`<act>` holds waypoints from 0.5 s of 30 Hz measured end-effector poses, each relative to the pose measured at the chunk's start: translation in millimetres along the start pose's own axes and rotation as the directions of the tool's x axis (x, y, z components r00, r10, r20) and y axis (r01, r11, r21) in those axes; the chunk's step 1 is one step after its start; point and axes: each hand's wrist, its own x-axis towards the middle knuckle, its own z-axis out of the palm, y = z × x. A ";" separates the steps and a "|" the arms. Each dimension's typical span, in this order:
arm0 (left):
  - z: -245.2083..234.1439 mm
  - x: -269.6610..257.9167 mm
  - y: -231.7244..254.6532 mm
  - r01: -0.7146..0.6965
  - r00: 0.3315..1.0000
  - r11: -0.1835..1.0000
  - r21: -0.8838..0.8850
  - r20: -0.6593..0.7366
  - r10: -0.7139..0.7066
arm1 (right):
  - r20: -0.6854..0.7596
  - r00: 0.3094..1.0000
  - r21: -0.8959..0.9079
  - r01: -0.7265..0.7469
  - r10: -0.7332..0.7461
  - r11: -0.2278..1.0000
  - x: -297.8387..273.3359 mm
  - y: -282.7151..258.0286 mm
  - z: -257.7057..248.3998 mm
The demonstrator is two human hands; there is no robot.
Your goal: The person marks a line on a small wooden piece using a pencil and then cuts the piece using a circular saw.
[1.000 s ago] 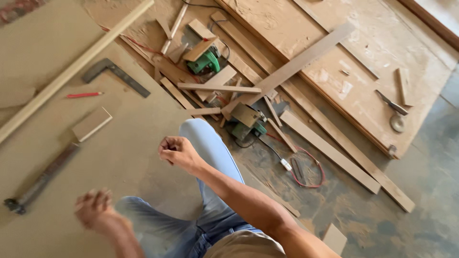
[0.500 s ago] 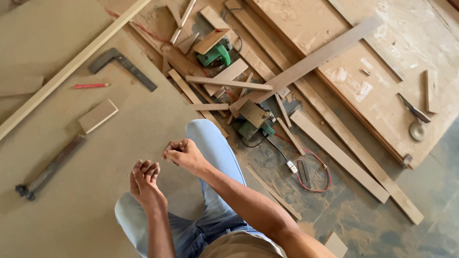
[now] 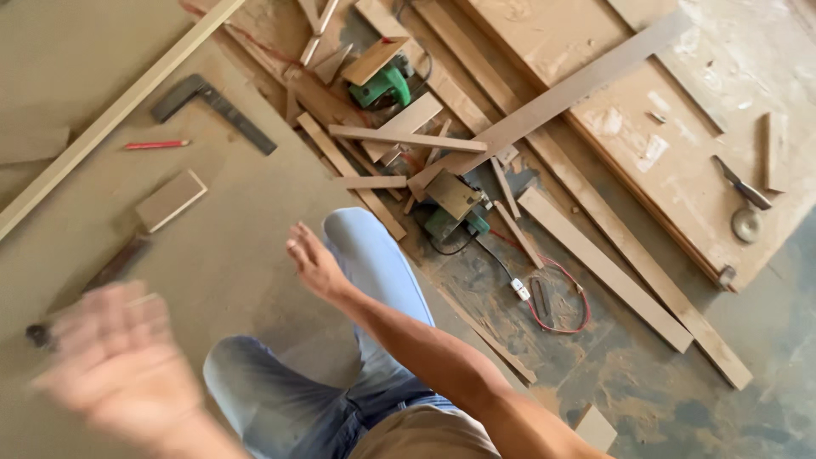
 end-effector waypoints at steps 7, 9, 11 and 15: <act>0.4 2.7 -23.3 -0.127 0.984 0.863 0.490 -0.047 0.171 | -0.280 0.939 0.141 0.247 -0.201 0.959 13.5 -97.9 -71.0; 1.9 -13.2 -61.2 -0.044 0.999 0.788 0.614 0.026 0.035 | -0.022 0.927 -0.204 0.363 -0.375 0.909 -17.5 -95.1 -2.5; 8.3 -32.6 -97.7 0.039 0.991 0.731 0.681 0.070 -0.118 | 0.140 0.941 -0.203 0.331 -0.307 0.922 -35.2 -93.6 28.0; 19.1 -50.2 -130.6 0.167 0.944 0.797 0.580 0.140 -0.300 | 0.194 0.981 0.001 0.022 -0.022 1.000 -27.2 -84.9 30.1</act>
